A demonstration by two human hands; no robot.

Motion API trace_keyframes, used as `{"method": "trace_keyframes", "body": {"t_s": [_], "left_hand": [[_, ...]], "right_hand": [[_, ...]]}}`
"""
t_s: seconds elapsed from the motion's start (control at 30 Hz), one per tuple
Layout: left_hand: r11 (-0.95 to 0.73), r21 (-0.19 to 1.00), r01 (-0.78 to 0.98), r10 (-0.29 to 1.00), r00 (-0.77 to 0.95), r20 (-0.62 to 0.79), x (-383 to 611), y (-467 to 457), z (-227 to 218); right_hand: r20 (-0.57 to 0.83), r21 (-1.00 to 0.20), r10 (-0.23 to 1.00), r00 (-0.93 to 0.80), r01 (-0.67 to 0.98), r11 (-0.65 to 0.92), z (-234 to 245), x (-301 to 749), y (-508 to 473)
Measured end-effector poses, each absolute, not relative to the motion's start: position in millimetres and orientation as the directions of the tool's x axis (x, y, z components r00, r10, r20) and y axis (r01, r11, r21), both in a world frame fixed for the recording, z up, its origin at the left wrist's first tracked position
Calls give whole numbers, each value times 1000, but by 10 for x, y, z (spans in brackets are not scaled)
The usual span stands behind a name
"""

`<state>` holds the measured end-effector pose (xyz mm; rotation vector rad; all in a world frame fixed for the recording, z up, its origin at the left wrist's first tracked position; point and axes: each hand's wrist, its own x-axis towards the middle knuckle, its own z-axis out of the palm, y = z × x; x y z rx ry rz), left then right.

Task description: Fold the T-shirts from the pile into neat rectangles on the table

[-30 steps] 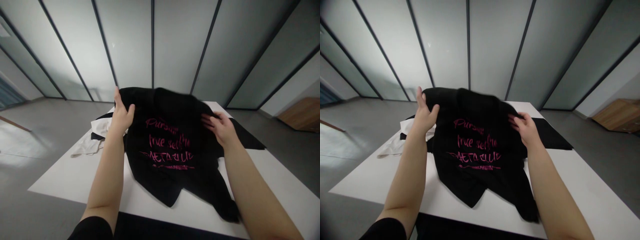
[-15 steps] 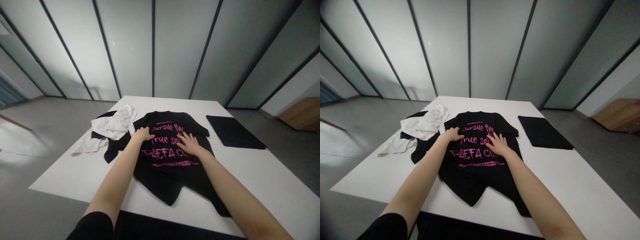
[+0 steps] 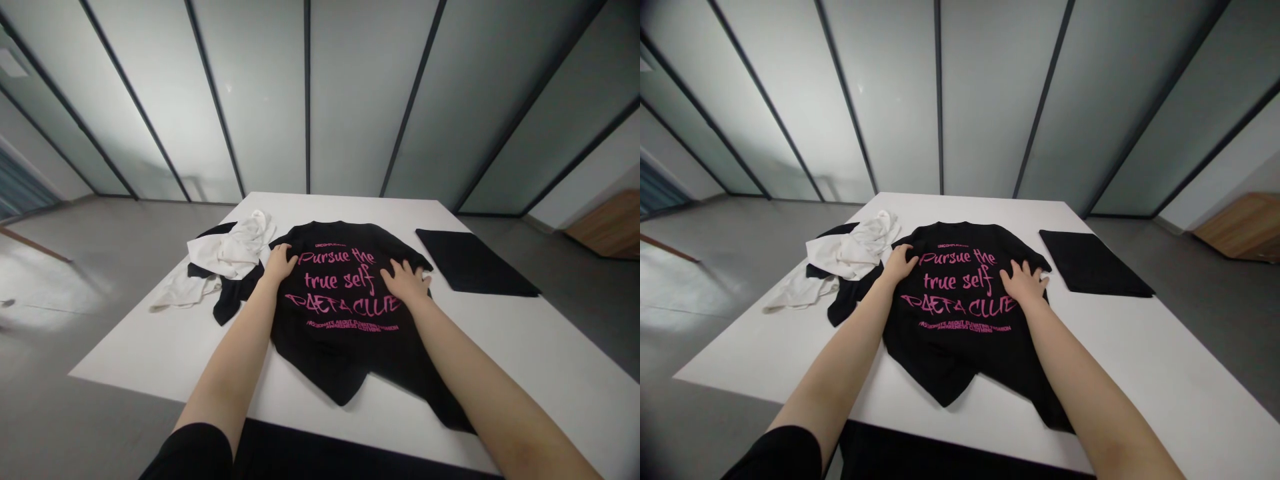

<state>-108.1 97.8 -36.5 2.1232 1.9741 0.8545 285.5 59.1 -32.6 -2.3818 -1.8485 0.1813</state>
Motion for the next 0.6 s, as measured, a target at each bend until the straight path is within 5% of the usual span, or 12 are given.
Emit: {"method": "trace_keyframes", "body": {"t_s": [0.17, 0.3, 0.4, 0.47, 0.6], "left_hand": [[13, 371, 929, 973, -98, 209, -1008, 873, -225], [-25, 374, 927, 981, -50, 190, -957, 878, -88], [-17, 546, 838, 970, -120, 213, -1037, 959, 27], [42, 752, 658, 923, -314, 223, -1177, 1019, 98], [-80, 984, 157, 620, -765, 172, -1575, 1068, 198]], "right_hand": [[56, -157, 976, 210, 967, -200, -357, 2868, 434], [77, -153, 975, 208, 969, -195, -379, 2904, 335], [73, -156, 974, 212, 967, -199, -389, 2929, 310], [70, -161, 975, 209, 967, -196, -391, 2935, 310], [91, -169, 973, 214, 966, -197, -395, 2895, 309]]}}
